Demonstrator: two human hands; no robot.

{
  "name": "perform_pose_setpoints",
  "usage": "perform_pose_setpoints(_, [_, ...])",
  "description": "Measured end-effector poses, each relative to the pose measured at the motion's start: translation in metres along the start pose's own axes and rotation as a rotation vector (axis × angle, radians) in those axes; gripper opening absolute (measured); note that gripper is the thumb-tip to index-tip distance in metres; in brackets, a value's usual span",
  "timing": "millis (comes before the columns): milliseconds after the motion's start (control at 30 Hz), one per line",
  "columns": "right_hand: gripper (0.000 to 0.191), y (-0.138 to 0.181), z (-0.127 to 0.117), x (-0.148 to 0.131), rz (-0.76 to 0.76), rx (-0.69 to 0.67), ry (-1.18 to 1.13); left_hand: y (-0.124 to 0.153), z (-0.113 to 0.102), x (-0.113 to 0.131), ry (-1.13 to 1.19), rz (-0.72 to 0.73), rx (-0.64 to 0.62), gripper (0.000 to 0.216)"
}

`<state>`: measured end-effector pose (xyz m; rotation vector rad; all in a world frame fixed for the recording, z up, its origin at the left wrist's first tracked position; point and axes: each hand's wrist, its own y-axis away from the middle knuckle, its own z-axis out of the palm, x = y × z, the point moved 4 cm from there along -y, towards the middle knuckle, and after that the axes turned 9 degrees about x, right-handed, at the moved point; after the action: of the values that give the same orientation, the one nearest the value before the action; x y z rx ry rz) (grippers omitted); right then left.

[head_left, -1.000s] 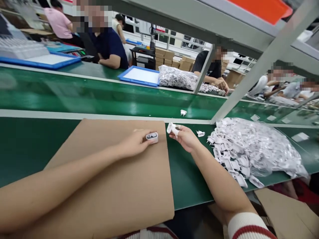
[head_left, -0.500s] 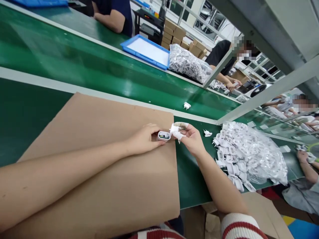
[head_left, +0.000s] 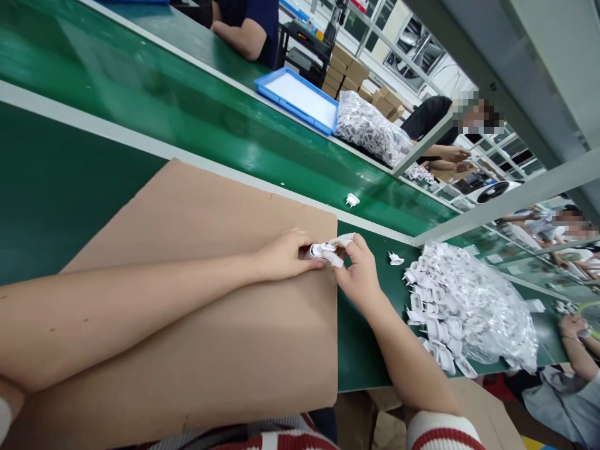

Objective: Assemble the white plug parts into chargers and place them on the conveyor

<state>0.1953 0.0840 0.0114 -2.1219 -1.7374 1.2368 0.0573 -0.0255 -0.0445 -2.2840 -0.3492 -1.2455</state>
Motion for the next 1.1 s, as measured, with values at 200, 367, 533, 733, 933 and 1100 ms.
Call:
perform_pose_setpoints(200, [0.026,0.003,0.005,0.003,-0.023,0.015,0.01,0.0,0.0,0.001,0.012,0.007,0.005,0.033])
perform_pose_setpoints(367, [0.026,0.002,0.006,0.001,-0.034,0.022,-0.011,0.0,0.0,0.0,0.029,0.009,0.001,0.032])
perform_pose_setpoints(533, [0.018,0.002,0.007,-0.004,-0.108,0.009,0.024,0.0,-0.001,0.001,0.05,0.015,0.016,0.031])
perform_pose_setpoints(733, [0.022,-0.005,0.01,0.0,-0.032,-0.114,0.139,0.001,-0.001,0.006,0.037,-0.006,0.006,0.026])
perform_pose_setpoints(933, [0.023,-0.005,0.011,0.006,0.025,-0.125,0.029,0.002,0.0,0.012,0.027,-0.044,-0.003,0.033])
perform_pose_setpoints(1100, [0.028,-0.005,0.012,0.007,-0.013,-0.144,-0.008,0.003,0.004,0.011,0.012,-0.07,-0.037,0.034])
